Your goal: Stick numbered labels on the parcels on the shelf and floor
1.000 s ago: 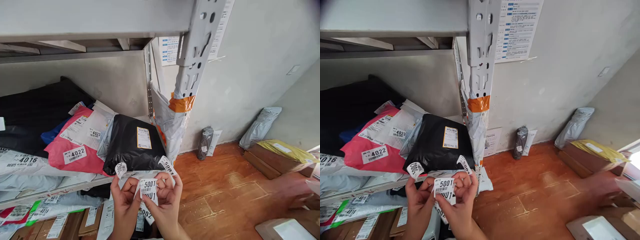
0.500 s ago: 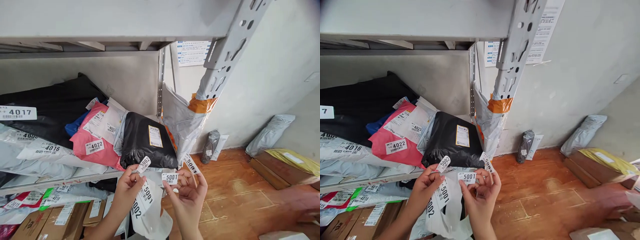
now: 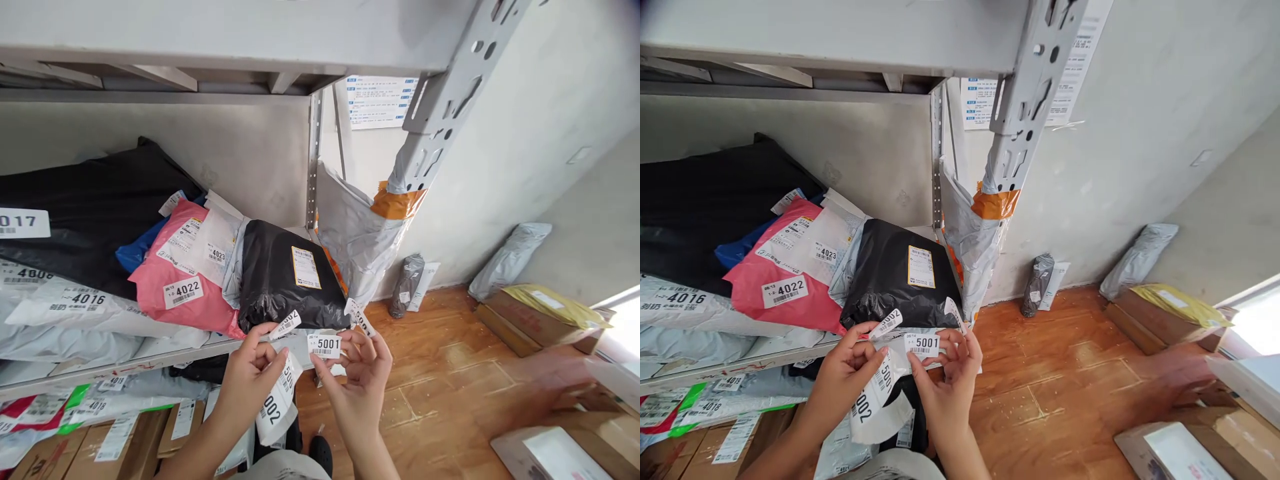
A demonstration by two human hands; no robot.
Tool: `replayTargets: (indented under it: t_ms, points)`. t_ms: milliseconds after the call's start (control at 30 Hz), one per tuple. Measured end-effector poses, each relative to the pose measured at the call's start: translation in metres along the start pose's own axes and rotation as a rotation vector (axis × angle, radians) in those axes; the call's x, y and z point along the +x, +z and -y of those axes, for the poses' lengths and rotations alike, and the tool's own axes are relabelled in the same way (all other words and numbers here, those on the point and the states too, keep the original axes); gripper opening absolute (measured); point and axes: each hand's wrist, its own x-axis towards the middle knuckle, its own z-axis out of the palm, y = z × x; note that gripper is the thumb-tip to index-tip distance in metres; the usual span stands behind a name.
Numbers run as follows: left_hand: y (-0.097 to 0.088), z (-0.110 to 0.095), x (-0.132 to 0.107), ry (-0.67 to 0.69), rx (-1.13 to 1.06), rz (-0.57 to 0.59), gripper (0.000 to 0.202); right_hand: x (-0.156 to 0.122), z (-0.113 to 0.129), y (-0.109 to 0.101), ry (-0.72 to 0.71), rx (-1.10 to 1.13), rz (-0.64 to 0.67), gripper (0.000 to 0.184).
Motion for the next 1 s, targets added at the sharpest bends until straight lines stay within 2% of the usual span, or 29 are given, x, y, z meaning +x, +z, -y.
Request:
replayTargets:
  t_ms: [200,400,500,767,1000]
  points:
    - [-0.0014,0.0021,0.0019,-0.012,-0.045,-0.029,0.053,-0.0023,-0.0021,0.0043,0.035,0.018,-0.017,0.070]
    - [-0.0014,0.0043,0.0018,0.000,-0.098,-0.046,0.056,-0.0015,-0.0075,0.0063,0.276,0.319,0.059,0.081]
    - [-0.0017,0.0043,0.0011,0.011,-0.124,-0.083,0.055,-0.0010,-0.0085,0.0059,0.352,0.412,0.070,0.083]
    - [-0.0016,0.0080,-0.0022,0.084,-0.195,-0.157,0.054,0.0010,-0.0063,0.0038,0.407,0.453,0.122,0.084]
    - [0.0019,0.0091,-0.0069,0.144,-0.241,-0.225,0.048,-0.0026,-0.0033,0.0068,0.378,0.451,0.085,0.084]
